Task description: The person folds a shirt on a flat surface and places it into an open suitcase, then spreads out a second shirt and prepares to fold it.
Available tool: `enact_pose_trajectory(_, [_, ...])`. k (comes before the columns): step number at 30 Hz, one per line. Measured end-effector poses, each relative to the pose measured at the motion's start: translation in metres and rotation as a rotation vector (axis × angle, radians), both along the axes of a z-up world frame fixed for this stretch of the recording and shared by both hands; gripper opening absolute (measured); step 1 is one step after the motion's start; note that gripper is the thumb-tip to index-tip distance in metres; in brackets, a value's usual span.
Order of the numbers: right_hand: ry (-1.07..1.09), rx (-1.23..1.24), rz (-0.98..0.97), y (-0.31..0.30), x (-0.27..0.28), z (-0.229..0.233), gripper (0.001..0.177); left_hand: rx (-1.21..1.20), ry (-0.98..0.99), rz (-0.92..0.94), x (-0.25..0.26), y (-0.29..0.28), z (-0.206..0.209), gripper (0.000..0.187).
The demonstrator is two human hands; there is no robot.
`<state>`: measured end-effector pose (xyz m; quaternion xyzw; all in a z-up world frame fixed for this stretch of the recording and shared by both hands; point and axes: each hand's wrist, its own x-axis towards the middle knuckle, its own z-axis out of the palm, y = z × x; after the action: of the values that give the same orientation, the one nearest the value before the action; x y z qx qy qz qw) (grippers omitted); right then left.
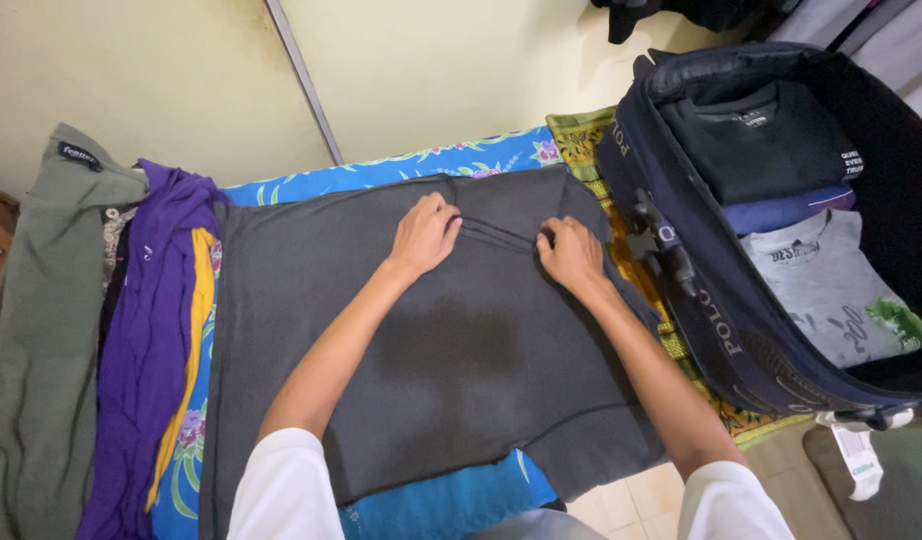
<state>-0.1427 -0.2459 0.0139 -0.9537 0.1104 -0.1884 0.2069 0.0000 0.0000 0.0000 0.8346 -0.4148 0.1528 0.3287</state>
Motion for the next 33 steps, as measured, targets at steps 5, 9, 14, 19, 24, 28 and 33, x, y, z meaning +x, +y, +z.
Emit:
enact_pose_trajectory(5, [-0.076,-0.125,0.007,0.007,0.021,0.005,0.018,0.085,-0.045,0.034,0.015,-0.026,0.001,0.033])
enact_pose_trajectory(9, [-0.140,-0.106,0.148,0.015,0.057,-0.002,0.025,0.446,-0.113,0.100,0.031,-0.041,-0.017,0.070])
enact_pose_trajectory(14, [-0.054,-0.199,0.412,0.010,0.086,-0.025,0.051,0.536,0.087,0.122,0.037,-0.040,-0.026,0.083])
enact_pose_trajectory(19, [0.362,-0.312,0.327,-0.016,0.097,-0.026,0.084,0.537,0.120,0.128,0.035,-0.038,-0.022,0.086])
enact_pose_trajectory(24, [0.447,-0.334,0.151,-0.044,0.104,-0.020,0.086,0.532,0.118,0.126,0.033,-0.037,-0.019,0.086])
enact_pose_trajectory(28, [0.409,-0.429,-0.081,-0.049,0.109,-0.028,0.084,0.540,0.129,0.137,0.032,-0.037,-0.018,0.086])
enact_pose_trajectory(33, [0.307,-0.409,0.055,-0.015,0.120,-0.041,0.077,0.541,0.117,0.143,0.031,-0.039,-0.019,0.087])
